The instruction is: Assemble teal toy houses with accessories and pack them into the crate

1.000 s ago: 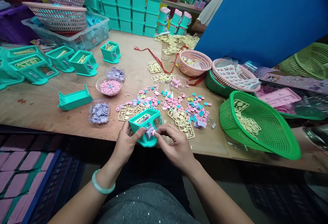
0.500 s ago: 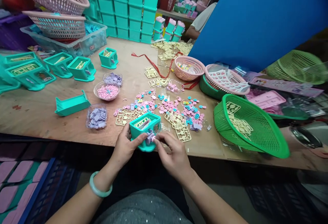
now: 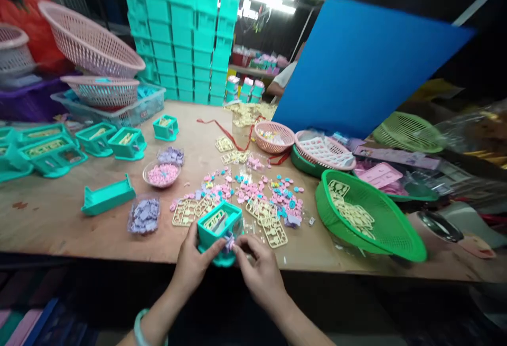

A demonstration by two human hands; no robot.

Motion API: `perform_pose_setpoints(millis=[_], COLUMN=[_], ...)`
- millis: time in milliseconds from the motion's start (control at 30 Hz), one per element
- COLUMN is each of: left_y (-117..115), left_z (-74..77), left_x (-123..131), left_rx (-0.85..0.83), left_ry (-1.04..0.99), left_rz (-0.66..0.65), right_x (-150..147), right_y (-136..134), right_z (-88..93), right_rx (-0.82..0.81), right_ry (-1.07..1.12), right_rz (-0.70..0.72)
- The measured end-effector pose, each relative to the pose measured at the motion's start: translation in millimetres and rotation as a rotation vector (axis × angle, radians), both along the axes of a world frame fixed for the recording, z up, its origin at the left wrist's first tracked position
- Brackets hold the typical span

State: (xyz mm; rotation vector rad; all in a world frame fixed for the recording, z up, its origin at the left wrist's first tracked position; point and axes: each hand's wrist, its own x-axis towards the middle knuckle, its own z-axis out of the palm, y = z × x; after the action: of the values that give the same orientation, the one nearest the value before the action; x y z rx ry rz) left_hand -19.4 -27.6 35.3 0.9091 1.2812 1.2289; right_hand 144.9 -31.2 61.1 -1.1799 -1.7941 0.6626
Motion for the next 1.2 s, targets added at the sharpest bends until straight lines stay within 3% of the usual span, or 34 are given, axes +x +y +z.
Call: perform_pose_setpoints(millis=[67,167,300,400,533,667,767,933,1067,1200], left_y=[4.5,11.8,17.4,22.0,29.6,31.5,21.2,-2.1,1.5,19.6], left_z=[-2.8,-4.8,-4.4,3.4,25.0,36.9,39.6,35.9,7.0,-24.4], left_x=[4.3,11.7,17.5,16.4,8.0,-0.4,-2.2,6.7,22.3,34.1], left_rx=[0.009,0.060,0.103,0.119,0.168,0.198,0.202,0.211,0.217,0.205], left_ry=[-0.016,-0.101,-0.144,-0.152,-0.149,-0.124,-0.105,-0.109,-0.154,0.043], left_rz=[0.037,0.081,0.146,0.161,0.075,0.086,0.097,0.072,-0.049,-0.215], right_x=[-2.2,-7.1,-6.2,1.3,10.3,11.5,7.9,6.6,24.8,57.5], right_y=[2.8,10.0,18.5,24.2,30.4,32.9,26.5,9.1,1.8,10.5], right_z=[-9.4,-23.8,-30.5,-20.5,3.4,16.0,22.6,30.1,3.2,-57.3], right_rx=[0.034,0.221,0.124,0.053,-0.050,-0.081,-0.036,0.177,0.263,0.394], right_ry=[0.039,0.104,0.149,0.156,0.233,0.264,0.192,-0.010,-0.071,-0.090], right_rz=[-0.055,-0.140,-0.121,-0.054,0.086,0.127,0.165,0.127,0.113,0.119])
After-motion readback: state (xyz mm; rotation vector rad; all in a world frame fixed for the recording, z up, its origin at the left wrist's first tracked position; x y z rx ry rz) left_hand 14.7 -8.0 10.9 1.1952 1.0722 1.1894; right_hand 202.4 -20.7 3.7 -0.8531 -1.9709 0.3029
